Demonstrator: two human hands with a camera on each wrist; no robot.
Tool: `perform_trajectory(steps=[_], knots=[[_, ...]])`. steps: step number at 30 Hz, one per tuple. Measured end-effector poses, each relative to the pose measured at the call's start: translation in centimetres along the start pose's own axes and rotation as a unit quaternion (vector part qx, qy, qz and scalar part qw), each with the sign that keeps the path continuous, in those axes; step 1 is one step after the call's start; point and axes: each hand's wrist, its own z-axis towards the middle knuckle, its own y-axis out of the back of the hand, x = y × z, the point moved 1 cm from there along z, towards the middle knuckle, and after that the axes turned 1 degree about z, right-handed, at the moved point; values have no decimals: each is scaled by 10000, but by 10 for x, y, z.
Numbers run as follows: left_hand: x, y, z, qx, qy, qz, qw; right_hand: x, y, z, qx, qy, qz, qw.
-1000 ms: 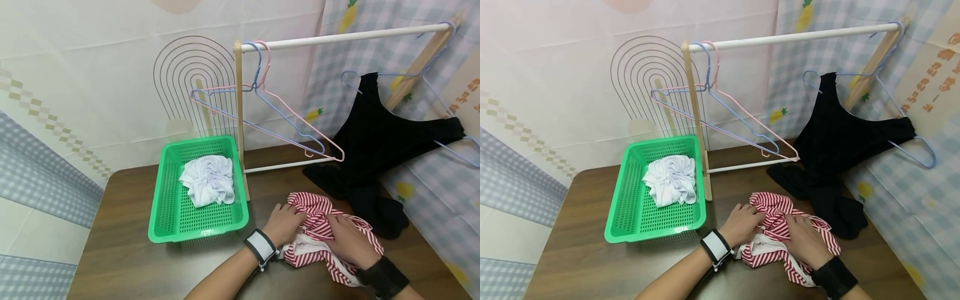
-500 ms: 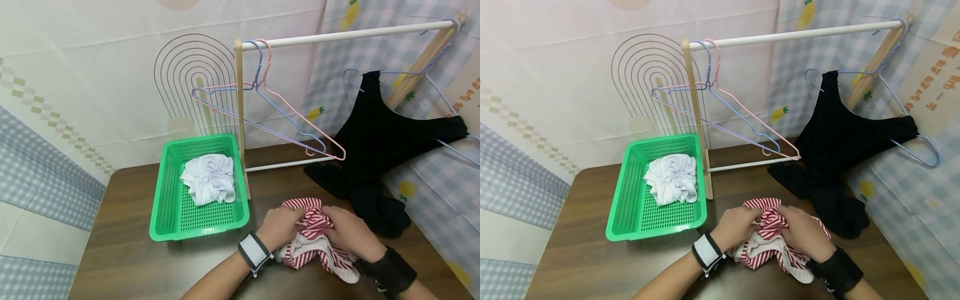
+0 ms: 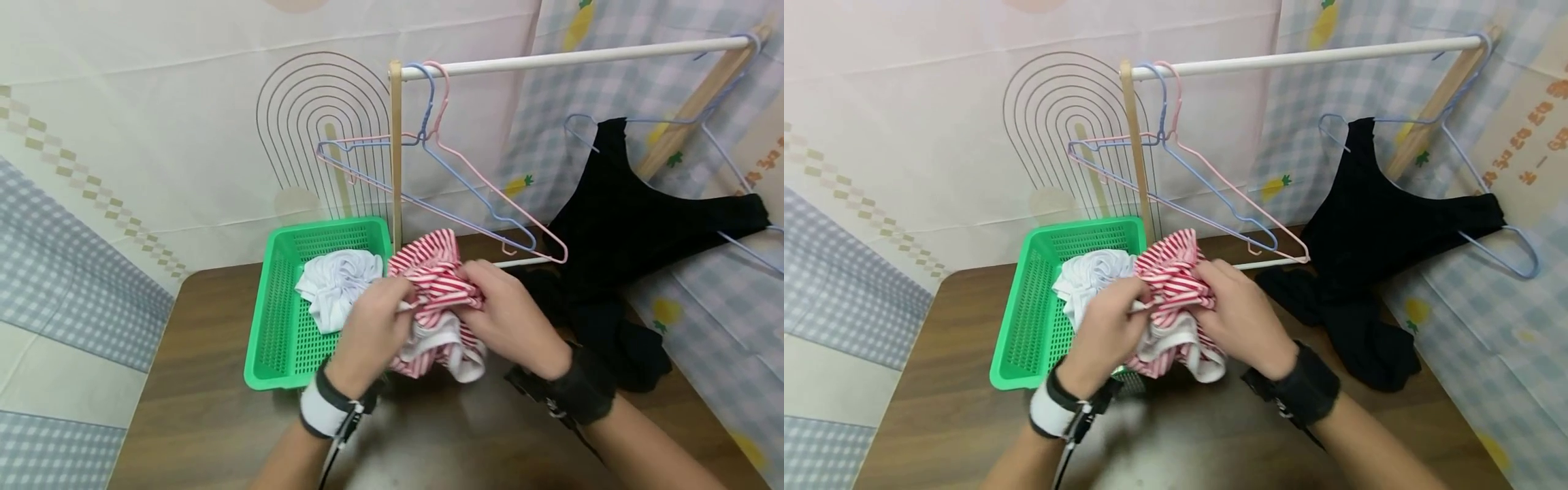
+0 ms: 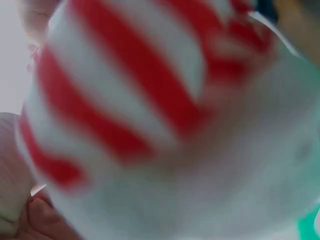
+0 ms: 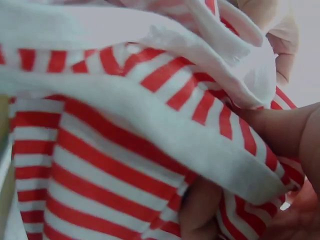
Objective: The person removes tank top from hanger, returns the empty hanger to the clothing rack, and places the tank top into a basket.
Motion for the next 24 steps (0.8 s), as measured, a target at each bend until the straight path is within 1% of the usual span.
perform_trajectory(steps=[2,4,7,10,13,15,16,19,21,24], knots=[[9,21,3,-185,97,160,9997,14,-9,20,1,57,191,9998],[19,39,4,-289,293,356,9985,24,-19,39,100,78,415,9991],[36,61,4,-355,561,609,9959,34,-36,64,351,19,818,9960],[54,74,0,-364,718,716,9942,38,-56,82,622,-115,1191,9909],[73,78,-6,-262,865,810,9926,37,-79,96,939,-272,1286,9869],[87,76,-10,-36,1012,926,9905,34,-94,101,1199,-372,1148,9854],[94,74,-13,131,1096,998,9889,32,-101,103,1366,-440,1067,9839],[113,66,-21,785,1318,1272,9799,24,-123,107,1879,-610,758,9774],[123,62,-25,1278,1408,1495,9703,21,-135,107,2225,-646,636,9707],[133,58,-29,2012,1532,1718,9521,17,-150,106,2653,-575,524,9610]])
